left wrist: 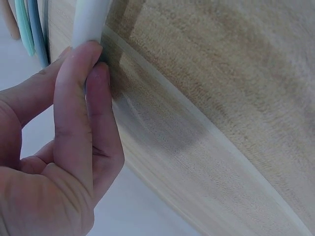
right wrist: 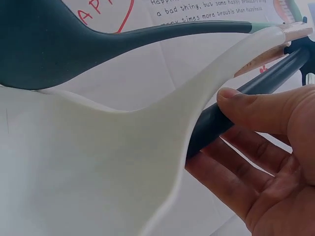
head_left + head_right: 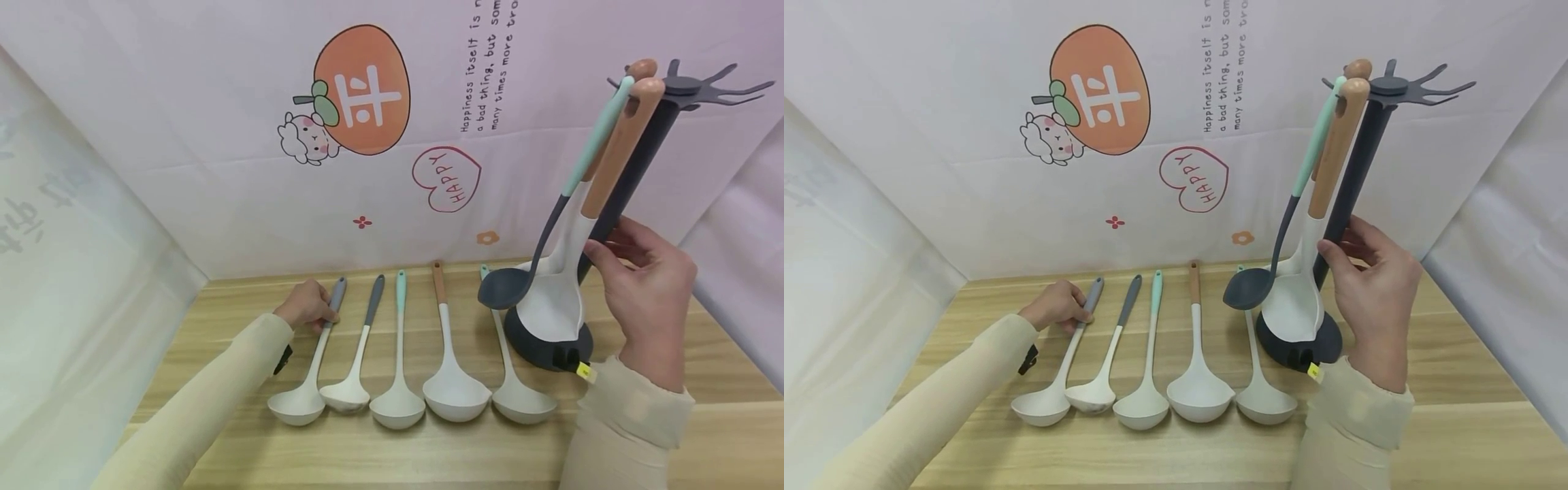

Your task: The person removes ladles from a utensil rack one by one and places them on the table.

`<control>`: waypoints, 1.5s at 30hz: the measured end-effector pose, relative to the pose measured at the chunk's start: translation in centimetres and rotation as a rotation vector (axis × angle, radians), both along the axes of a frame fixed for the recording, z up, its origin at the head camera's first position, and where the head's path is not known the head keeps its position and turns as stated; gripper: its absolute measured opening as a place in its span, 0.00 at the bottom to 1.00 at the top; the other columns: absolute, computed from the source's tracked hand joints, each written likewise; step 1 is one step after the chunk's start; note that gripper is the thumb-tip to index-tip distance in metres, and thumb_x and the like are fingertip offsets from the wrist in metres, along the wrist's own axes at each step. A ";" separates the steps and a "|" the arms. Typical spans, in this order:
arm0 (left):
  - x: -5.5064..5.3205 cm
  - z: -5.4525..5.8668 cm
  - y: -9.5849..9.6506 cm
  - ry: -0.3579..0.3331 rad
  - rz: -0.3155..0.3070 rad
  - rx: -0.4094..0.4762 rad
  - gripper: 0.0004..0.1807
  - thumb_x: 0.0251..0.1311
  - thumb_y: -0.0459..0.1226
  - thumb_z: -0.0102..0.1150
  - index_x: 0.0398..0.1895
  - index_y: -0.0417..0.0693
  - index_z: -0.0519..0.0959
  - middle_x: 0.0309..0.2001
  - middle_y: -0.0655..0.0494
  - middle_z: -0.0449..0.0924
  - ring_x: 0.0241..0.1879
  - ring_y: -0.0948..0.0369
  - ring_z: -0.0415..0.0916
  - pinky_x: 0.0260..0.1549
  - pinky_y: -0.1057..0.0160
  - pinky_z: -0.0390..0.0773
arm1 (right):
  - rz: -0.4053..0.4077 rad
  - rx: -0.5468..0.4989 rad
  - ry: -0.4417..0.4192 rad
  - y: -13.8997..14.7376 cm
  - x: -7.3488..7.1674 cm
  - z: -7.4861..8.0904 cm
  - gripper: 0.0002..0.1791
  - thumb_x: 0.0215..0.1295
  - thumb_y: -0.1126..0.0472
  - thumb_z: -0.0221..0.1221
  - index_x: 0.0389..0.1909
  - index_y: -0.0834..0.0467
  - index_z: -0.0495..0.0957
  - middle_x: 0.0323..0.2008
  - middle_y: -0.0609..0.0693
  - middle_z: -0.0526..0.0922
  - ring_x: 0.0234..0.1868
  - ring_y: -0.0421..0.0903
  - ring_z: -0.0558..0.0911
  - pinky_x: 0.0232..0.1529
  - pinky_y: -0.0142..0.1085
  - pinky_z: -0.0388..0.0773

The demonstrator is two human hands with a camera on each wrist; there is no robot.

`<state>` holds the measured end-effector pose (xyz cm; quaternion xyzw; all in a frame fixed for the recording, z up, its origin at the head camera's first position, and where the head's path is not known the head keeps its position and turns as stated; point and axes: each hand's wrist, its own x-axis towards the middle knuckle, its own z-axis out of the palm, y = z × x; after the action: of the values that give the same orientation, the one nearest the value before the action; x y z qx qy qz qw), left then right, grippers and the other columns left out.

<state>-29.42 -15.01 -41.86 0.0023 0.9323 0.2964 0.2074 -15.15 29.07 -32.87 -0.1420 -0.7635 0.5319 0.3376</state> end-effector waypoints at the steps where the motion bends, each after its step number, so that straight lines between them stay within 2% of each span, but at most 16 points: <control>1: 0.1 0.0 0.0 0.001 -0.001 -0.002 0.08 0.61 0.30 0.73 0.31 0.38 0.81 0.25 0.50 0.84 0.17 0.64 0.81 0.24 0.67 0.87 | 0.003 -0.008 -0.008 0.1 0.0 0.0 0.22 0.64 0.67 0.69 0.59 0.52 0.87 0.36 0.27 0.86 0.38 0.27 0.85 0.39 0.13 0.80; 10: 0.3 0.2 0.2 0.027 -0.007 -0.003 0.07 0.60 0.30 0.74 0.34 0.36 0.84 0.25 0.47 0.86 0.18 0.63 0.82 0.26 0.65 0.88 | 0.009 -0.017 -0.033 0.4 0.1 0.1 0.23 0.64 0.67 0.70 0.61 0.51 0.86 0.38 0.27 0.85 0.39 0.28 0.84 0.39 0.13 0.80; 17: 1.2 0.8 0.2 0.055 -0.040 -0.062 0.09 0.62 0.33 0.73 0.36 0.33 0.85 0.26 0.45 0.86 0.21 0.59 0.85 0.28 0.62 0.90 | 0.027 -0.022 -0.042 0.3 -0.1 0.0 0.23 0.65 0.67 0.69 0.62 0.52 0.86 0.39 0.27 0.85 0.40 0.27 0.84 0.39 0.13 0.80; 19: 1.4 1.3 0.4 0.079 -0.073 -0.088 0.10 0.63 0.34 0.72 0.39 0.32 0.85 0.28 0.43 0.87 0.22 0.58 0.85 0.28 0.62 0.90 | 0.027 -0.013 -0.049 0.2 -0.1 0.0 0.23 0.66 0.67 0.69 0.62 0.51 0.85 0.39 0.27 0.84 0.40 0.27 0.83 0.39 0.13 0.79; 22: 1.6 2.5 1.2 0.128 -0.113 -0.118 0.16 0.64 0.35 0.71 0.48 0.30 0.83 0.42 0.39 0.87 0.27 0.56 0.86 0.30 0.61 0.90 | 0.018 -0.006 -0.057 0.3 0.0 0.1 0.23 0.66 0.66 0.69 0.63 0.51 0.85 0.39 0.26 0.84 0.41 0.26 0.83 0.39 0.12 0.79; 25: 1.7 4.0 2.7 0.185 -0.163 -0.138 0.24 0.65 0.37 0.71 0.58 0.30 0.81 0.56 0.35 0.84 0.37 0.52 0.87 0.36 0.59 0.90 | 0.015 -0.008 -0.066 0.3 0.1 0.2 0.24 0.67 0.66 0.69 0.63 0.50 0.85 0.39 0.25 0.83 0.41 0.26 0.83 0.39 0.12 0.79; 28: 1.9 5.7 4.5 0.243 -0.200 -0.127 0.25 0.65 0.39 0.71 0.61 0.34 0.80 0.58 0.40 0.84 0.48 0.50 0.86 0.45 0.56 0.89 | 0.019 -0.016 -0.076 0.3 0.1 0.3 0.24 0.67 0.66 0.69 0.63 0.51 0.85 0.40 0.26 0.83 0.41 0.26 0.83 0.40 0.12 0.79; 31: 2.7 7.5 6.7 0.319 -0.218 -0.079 0.22 0.67 0.40 0.70 0.60 0.39 0.82 0.55 0.45 0.86 0.53 0.51 0.83 0.53 0.53 0.87 | 0.022 -0.015 -0.072 0.3 0.1 0.2 0.24 0.67 0.66 0.69 0.63 0.51 0.85 0.40 0.26 0.83 0.41 0.26 0.83 0.40 0.12 0.79; 36: 4.6 10.5 11.0 0.499 -0.260 0.080 0.15 0.71 0.38 0.66 0.57 0.42 0.84 0.53 0.48 0.88 0.50 0.53 0.87 0.50 0.56 0.89 | 0.021 -0.004 -0.061 0.2 0.1 0.0 0.24 0.67 0.66 0.69 0.63 0.51 0.85 0.40 0.26 0.83 0.41 0.26 0.83 0.40 0.12 0.78; 42: 6.7 12.7 15.2 0.704 -0.321 0.333 0.12 0.71 0.35 0.65 0.54 0.44 0.85 0.51 0.49 0.90 0.45 0.57 0.89 0.42 0.65 0.90 | 0.025 -0.015 -0.060 0.3 0.1 0.0 0.24 0.66 0.66 0.69 0.63 0.51 0.85 0.40 0.26 0.83 0.41 0.25 0.83 0.40 0.12 0.78; 45: 7.4 13.7 17.2 0.806 -0.358 0.434 0.13 0.70 0.34 0.66 0.55 0.43 0.85 0.51 0.50 0.90 0.44 0.58 0.89 0.43 0.71 0.88 | 0.027 -0.018 -0.055 0.4 0.0 0.0 0.24 0.66 0.66 0.69 0.63 0.51 0.85 0.40 0.26 0.84 0.41 0.25 0.83 0.40 0.12 0.78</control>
<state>-22.06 2.16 -28.13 0.3203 0.8399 0.4192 -0.1273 -15.11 29.48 -32.88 -0.1494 -0.7694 0.5392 0.3082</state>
